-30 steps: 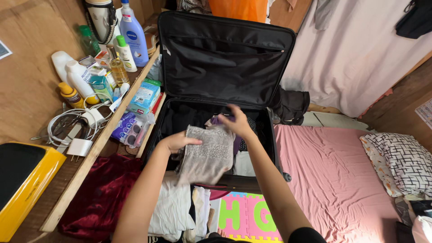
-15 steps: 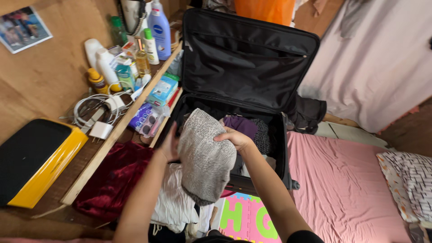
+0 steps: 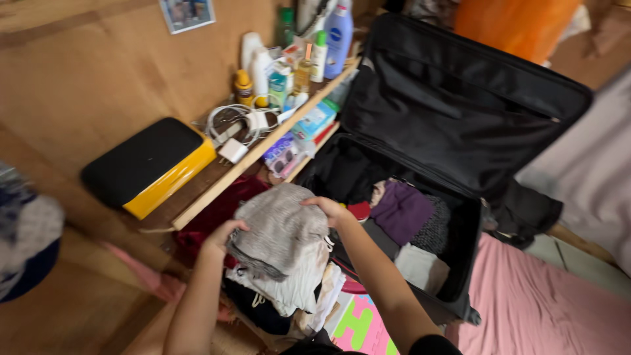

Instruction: The person unpacks various clothing items from a black suitcase placed on the floor. They remove a dark blue shirt, a white shirt, a red patterned dress, a grey towel, a purple top, a pink patterned top, and a black and white patterned top, folding each item and placing it on a nearby wooden shelf.

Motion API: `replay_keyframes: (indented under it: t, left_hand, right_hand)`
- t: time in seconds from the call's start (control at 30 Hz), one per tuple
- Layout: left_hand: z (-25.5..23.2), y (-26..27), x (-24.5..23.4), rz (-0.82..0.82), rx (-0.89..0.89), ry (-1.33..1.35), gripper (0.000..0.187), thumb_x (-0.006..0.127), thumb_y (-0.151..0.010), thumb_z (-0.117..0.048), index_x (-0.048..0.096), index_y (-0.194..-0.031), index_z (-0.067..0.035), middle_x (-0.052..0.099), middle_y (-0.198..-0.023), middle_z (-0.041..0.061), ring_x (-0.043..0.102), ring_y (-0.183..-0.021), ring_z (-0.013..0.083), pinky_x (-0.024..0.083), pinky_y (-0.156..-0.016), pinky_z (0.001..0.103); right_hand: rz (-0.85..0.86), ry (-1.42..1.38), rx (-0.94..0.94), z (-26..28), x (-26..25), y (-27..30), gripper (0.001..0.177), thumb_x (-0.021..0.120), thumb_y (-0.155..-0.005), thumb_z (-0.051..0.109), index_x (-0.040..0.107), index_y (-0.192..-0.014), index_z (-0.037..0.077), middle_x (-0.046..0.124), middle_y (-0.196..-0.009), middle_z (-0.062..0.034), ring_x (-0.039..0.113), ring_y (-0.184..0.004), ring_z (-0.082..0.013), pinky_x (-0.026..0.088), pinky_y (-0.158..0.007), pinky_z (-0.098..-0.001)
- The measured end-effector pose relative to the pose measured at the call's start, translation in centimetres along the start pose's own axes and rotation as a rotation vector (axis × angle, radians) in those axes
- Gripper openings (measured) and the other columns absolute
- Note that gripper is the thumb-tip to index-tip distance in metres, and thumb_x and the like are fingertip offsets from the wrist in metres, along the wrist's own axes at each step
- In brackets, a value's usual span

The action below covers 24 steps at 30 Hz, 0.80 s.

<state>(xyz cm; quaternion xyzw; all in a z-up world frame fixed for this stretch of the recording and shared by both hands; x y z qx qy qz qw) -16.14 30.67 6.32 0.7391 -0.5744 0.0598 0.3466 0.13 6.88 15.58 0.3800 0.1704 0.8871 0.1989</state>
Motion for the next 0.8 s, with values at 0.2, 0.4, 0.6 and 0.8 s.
replay_keyframes:
  t: [0.2,0.4,0.6,0.8]
  left_hand:
    - [-6.0,5.2,-10.5,-0.597,0.286,-0.131,0.057,0.069,-0.082,-0.028,0.065,-0.13,0.001,0.062,-0.128,0.023,0.058,-0.117,0.0369,0.048,-0.099,0.044]
    - [-9.2,7.8,-7.0,-0.941,0.454,-0.703,0.054,0.06,-0.094,-0.036,0.06,-0.139,-0.005,0.058,-0.14,0.025,0.054,-0.129,0.0399,0.042,-0.111,0.047]
    - [-10.2,8.6,8.7,-0.778,0.735,-1.446,0.078,0.06,-0.093,-0.05,0.037,-0.159,-0.015,0.04,-0.157,0.022,0.031,-0.148,0.0411,0.015,-0.12,0.065]
    - [-7.3,7.9,10.8,-0.425,0.395,-2.033,0.117,0.078,-0.069,-0.068,0.018,-0.161,-0.029,0.007,-0.17,0.009,0.007,-0.155,0.0416,0.004,-0.117,0.074]
  right_hand:
    - [-0.091,0.325,-0.289,1.7,7.9,-7.7,0.064,0.071,-0.095,0.034,0.049,-0.148,0.004,0.065,-0.138,-0.0053,0.064,-0.119,-0.014,0.052,-0.1,-0.0332]
    - [-0.403,0.775,-0.576,-1.3,8.0,-11.1,0.087,0.079,-0.068,0.015,0.044,-0.148,0.01,0.071,-0.119,-0.0198,0.069,-0.101,-0.0371,0.058,-0.084,-0.0431]
    - [-0.764,0.955,-0.547,-1.9,2.4,-13.9,0.071,0.078,-0.073,0.022,0.056,-0.139,0.008,0.074,-0.112,-0.0208,0.07,-0.106,-0.0331,0.054,-0.093,-0.0399]
    - [-0.763,0.652,-0.099,-5.7,-2.9,-11.8,0.087,0.094,-0.079,0.026,0.042,-0.144,0.0,0.064,-0.129,-0.0194,0.064,-0.118,-0.029,0.052,-0.1,-0.0373]
Point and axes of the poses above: each hand's wrist, its own y-axis away from the middle knuckle, its own x-axis out of the palm, z = x × y, the point moved 7 cm from there along -y, towards the middle knuckle
